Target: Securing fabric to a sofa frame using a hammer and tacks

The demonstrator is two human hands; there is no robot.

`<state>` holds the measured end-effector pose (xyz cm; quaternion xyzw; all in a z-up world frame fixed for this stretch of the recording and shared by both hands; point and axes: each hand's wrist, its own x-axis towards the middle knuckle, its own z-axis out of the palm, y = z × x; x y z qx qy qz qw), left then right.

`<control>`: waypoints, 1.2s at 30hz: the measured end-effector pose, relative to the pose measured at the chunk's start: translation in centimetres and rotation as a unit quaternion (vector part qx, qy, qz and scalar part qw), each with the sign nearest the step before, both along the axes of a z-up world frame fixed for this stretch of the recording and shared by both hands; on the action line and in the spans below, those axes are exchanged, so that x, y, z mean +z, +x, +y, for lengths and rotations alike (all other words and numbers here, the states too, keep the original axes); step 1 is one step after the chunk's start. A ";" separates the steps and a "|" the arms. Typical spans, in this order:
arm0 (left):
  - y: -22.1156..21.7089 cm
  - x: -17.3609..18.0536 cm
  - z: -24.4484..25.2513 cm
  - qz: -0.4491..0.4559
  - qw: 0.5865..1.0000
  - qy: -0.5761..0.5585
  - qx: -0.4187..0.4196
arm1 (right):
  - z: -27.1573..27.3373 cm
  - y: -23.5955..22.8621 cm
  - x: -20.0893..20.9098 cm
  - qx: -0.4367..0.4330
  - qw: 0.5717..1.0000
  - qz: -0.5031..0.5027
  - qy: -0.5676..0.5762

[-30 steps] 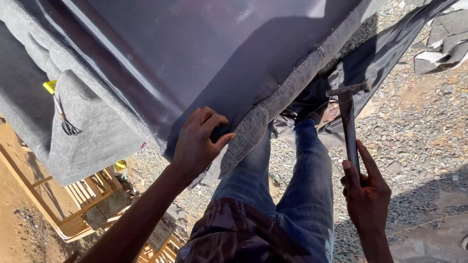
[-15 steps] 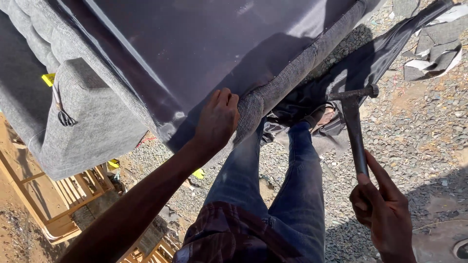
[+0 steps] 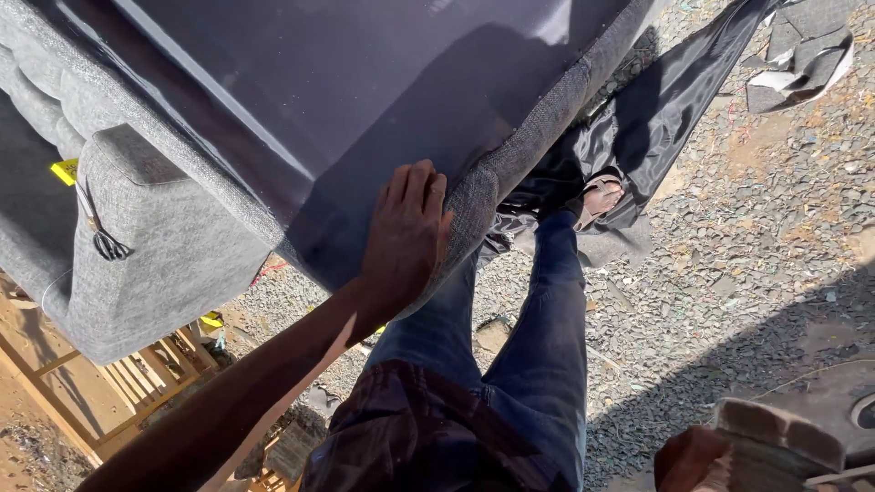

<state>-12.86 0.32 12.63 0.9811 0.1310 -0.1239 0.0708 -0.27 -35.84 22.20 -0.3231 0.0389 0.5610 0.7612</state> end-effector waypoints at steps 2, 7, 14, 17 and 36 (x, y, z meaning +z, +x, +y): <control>-0.4 2.5 0.3 0.002 0.997 -0.080 0.004 | 0.6 -0.1 -0.1 -0.014 1.000 0.006 -0.015; -2.7 3.9 0.2 0.014 0.988 -0.154 -0.023 | 6.1 -1.0 1.5 -0.036 0.997 0.061 -0.043; -3.5 5.1 0.4 0.037 0.981 -0.179 -0.072 | 14.6 0.2 2.9 0.278 0.692 -0.444 -0.497; -4.0 5.5 0.3 0.043 0.976 -0.195 -0.087 | 14.6 -0.2 2.1 0.313 0.651 -0.509 -0.469; -5.9 3.1 -0.1 -0.037 0.969 -0.217 -0.110 | 15.0 0.3 6.1 0.143 0.642 -0.618 -0.429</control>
